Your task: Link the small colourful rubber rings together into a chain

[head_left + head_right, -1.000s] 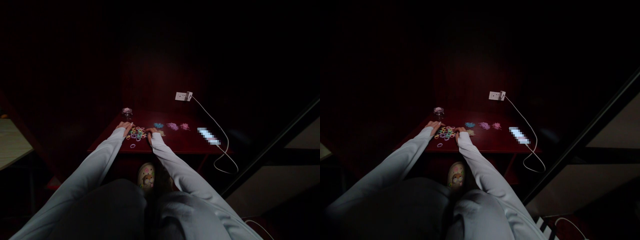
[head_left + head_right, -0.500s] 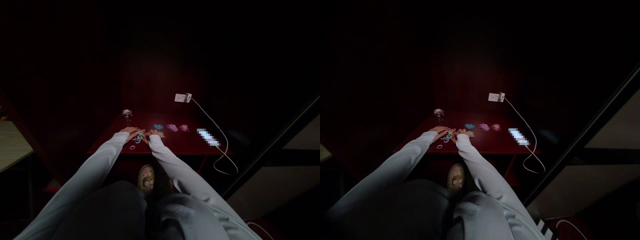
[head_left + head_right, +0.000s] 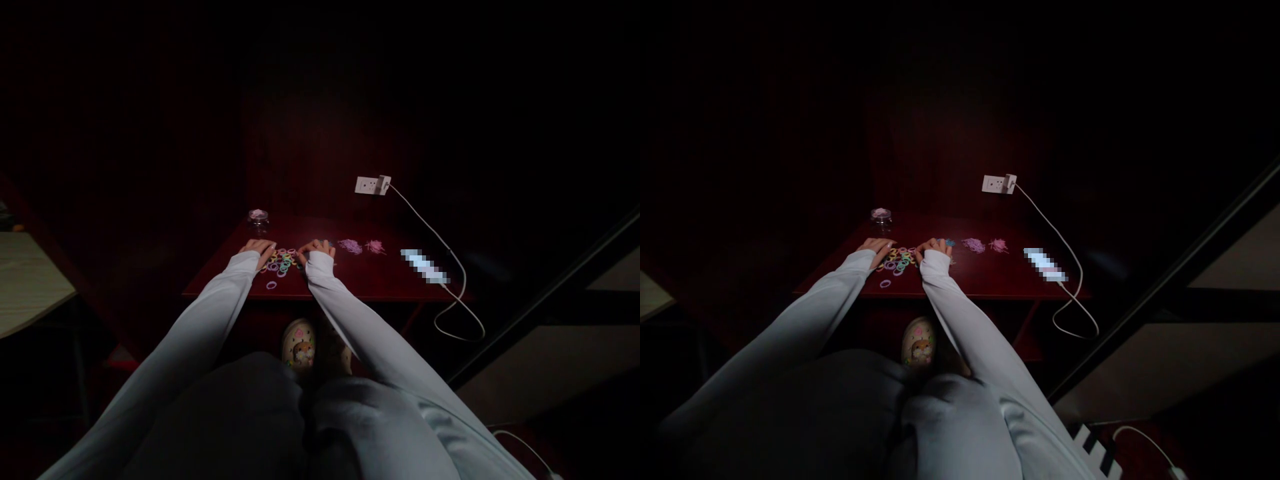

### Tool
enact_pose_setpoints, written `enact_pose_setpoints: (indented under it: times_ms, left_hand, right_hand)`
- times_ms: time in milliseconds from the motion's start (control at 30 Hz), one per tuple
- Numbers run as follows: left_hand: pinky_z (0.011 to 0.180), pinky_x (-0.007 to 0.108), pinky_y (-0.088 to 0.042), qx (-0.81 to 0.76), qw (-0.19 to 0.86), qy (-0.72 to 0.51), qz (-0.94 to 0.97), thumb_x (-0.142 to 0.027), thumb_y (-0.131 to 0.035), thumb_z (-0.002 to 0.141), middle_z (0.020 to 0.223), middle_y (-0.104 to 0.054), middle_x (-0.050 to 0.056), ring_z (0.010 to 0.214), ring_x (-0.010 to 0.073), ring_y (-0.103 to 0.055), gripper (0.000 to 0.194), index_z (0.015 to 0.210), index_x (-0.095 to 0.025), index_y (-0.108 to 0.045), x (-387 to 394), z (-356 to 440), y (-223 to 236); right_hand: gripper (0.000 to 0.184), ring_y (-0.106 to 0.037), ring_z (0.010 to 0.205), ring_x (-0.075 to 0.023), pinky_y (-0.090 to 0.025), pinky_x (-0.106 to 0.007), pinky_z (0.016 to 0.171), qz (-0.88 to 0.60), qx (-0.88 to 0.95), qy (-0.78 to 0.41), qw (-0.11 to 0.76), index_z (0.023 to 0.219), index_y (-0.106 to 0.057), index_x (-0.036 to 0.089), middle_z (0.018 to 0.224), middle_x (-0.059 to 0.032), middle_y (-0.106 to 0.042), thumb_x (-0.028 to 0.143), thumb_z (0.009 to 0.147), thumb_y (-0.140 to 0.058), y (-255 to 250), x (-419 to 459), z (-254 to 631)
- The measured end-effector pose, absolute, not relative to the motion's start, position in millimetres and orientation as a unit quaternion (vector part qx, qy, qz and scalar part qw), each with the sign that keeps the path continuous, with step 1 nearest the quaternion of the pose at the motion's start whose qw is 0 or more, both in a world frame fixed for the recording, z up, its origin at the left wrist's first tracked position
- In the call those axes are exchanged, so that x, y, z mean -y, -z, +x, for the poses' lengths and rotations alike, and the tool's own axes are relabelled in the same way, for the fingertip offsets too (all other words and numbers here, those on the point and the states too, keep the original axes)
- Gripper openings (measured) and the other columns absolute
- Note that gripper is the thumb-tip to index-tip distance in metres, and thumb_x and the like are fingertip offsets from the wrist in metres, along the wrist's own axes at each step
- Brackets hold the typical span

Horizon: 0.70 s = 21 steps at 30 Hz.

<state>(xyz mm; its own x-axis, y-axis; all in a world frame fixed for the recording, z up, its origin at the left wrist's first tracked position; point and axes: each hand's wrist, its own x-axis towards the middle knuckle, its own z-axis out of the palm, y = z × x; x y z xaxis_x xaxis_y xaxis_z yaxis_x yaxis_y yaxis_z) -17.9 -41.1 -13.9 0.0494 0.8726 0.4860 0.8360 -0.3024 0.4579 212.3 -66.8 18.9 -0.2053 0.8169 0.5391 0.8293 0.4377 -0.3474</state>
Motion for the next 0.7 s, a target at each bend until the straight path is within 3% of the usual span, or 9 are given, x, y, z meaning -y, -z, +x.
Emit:
enact_pose_setpoints:
  times_ms: [200, 533, 700]
  left_hand:
    - [0.122, 0.045, -0.039, -0.604, 0.035, -0.354, 0.713, -0.057, -0.027, 0.104, 0.136, -0.071, 0.005, 0.129, 0.0304, -0.053, 0.058, 0.128, -0.029, -0.072, 38.8, -17.8, 13.2]
    - [0.119, 0.045, -0.04, -0.6, 0.014, -0.363, 0.713, -0.053, -0.029, 0.107, 0.134, -0.071, 0.005, 0.126, 0.03, -0.054, 0.054, 0.127, -0.03, -0.073, 39.0, -18.3, 14.7]
    - [0.115, 0.043, -0.043, -0.597, 0.001, -0.313, 0.739, -0.045, -0.026, 0.11, 0.14, -0.07, 0.004, 0.126, 0.0271, -0.055, 0.052, 0.134, -0.029, -0.069, 47.2, -18.2, 6.1]
  right_hand:
    - [0.029, -0.049, 0.121, -0.0318, -0.032, -0.045, 0.099, -0.537, 0.788, 0.034, 0.298, 0.101, -0.077, 0.022, 0.118, -0.011, -0.071, 0.04, 0.106, -0.056, -20.9, 60.8, 205.6]
    - [0.031, -0.049, 0.124, -0.0313, -0.031, -0.043, 0.101, -0.558, 0.793, 0.036, 0.241, 0.107, -0.08, 0.026, 0.118, -0.009, -0.071, 0.049, 0.105, -0.058, -18.9, 62.0, 206.0]
    - [0.028, -0.051, 0.122, -0.03, -0.03, -0.041, 0.098, -0.568, 0.788, 0.036, 0.233, 0.1, -0.08, 0.025, 0.116, -0.007, -0.074, 0.045, 0.104, -0.06, -19.3, 62.0, 204.5]
